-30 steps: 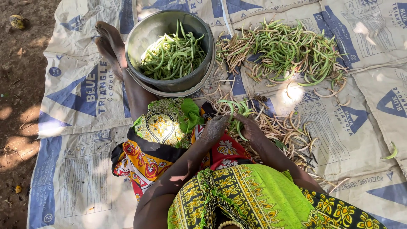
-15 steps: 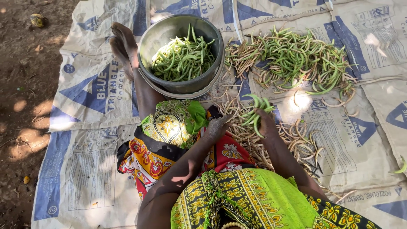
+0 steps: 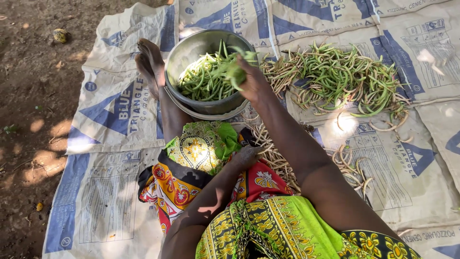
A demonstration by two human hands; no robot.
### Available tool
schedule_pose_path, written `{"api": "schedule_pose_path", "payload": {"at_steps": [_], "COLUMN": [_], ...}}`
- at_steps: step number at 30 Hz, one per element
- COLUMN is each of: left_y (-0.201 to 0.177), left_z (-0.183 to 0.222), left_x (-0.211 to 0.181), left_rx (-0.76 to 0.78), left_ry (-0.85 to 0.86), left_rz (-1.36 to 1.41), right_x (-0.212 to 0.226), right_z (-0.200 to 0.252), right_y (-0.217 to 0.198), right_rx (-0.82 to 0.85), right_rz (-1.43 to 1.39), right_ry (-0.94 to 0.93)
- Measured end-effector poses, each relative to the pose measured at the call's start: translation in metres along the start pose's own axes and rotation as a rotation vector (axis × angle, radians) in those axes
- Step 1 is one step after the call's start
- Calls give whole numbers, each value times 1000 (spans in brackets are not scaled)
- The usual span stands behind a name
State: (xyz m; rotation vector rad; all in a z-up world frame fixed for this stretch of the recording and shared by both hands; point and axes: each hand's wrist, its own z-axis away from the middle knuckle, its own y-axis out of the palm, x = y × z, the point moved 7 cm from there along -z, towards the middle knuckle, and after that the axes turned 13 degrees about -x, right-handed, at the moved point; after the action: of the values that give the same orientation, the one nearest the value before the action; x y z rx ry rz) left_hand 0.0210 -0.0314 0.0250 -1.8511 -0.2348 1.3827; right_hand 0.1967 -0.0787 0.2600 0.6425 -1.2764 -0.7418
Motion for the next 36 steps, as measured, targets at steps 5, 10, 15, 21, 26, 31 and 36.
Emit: {"api": "schedule_pose_path", "payload": {"at_steps": [5,10,15,21,26,31,36], "left_y": [-7,-24,-4,20,36,45,48], "left_z": [-3,-1,-9,-6,-13,-10,-11], "left_x": [-4,-23,-27,-13,6,19,27], "left_rx": [16,141,194,216,208,135,75], "left_ry": [14,50,262,316,268,286,315], "left_rz": [-22,-33,-55,-134,-333,-290,-293], "right_x": [-42,-74,-39,66,151,206,221], "right_z": [-5,69,129,137,74,-27,-98], "right_y": [-51,-171,-320,-433,-446,-471,-499], "right_rx": [-123,-104,-334,-738,-836,-938,-891], "right_rz": [394,565,1029,1514,1694,1587,1517], "right_ry": [-130,-147,-215,-355,-683,-443,-342]}}
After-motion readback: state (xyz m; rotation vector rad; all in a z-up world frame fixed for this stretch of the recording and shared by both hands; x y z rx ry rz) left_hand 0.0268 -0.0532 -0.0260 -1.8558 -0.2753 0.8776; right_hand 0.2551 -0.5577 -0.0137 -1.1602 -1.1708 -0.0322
